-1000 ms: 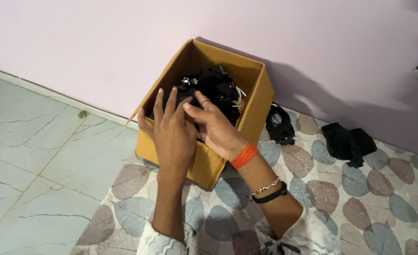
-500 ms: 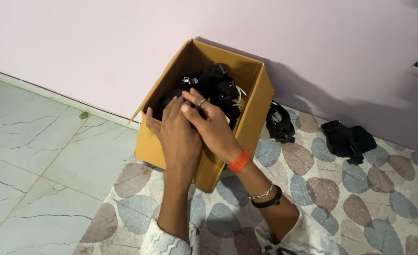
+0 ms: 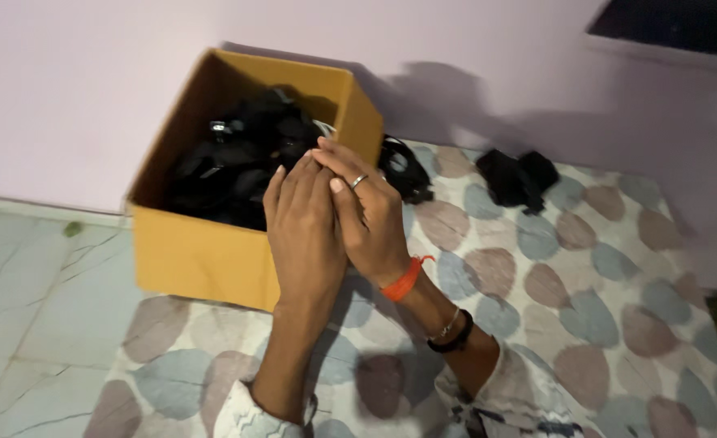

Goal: The person assembles black camera mounts by hand, attaching straps and tightening screws. They handle multiple mounts one at a time, placing some on the table and others into a cardboard box.

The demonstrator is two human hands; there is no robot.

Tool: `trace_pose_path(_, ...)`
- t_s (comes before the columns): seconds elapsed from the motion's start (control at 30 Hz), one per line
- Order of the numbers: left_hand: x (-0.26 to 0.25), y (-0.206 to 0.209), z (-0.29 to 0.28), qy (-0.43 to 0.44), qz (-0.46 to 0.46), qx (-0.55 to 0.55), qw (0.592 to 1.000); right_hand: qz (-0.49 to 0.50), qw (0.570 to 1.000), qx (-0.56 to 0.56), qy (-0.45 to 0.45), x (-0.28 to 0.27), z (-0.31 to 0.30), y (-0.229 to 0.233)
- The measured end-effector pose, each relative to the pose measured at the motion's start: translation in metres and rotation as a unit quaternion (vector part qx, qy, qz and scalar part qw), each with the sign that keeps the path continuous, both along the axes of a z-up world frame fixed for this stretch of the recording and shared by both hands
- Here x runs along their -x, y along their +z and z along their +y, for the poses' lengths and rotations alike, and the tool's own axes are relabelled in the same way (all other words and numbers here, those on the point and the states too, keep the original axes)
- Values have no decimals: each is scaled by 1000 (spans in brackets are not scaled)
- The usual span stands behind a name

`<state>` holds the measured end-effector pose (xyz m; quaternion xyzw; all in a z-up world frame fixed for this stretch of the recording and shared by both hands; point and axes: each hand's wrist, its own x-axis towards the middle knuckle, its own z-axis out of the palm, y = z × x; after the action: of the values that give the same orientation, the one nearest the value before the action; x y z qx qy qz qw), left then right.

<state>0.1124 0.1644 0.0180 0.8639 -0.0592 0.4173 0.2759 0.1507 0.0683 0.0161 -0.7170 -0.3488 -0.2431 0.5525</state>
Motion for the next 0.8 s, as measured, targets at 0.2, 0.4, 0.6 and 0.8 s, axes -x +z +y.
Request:
trace_pose_path(0.2, -14, -34, -56, -66, -8, -47, 997, -12, 998, 13, -62, -12, -67, -35)
trace_pose_path(0.4, -18, -74, -107, -178, 154, 105, 966, 72, 981, 72, -166, -28, -122, -85)
trace_pose_path(0.6, -38, -115, -145, -236, 181, 71, 952, 84, 962, 139, -221, -37, -176, -128)
trace_pose_path(0.8, -74, -137, -211, -249, 152, 27, 956, 64, 922, 168, -343, -56, -242, -146)
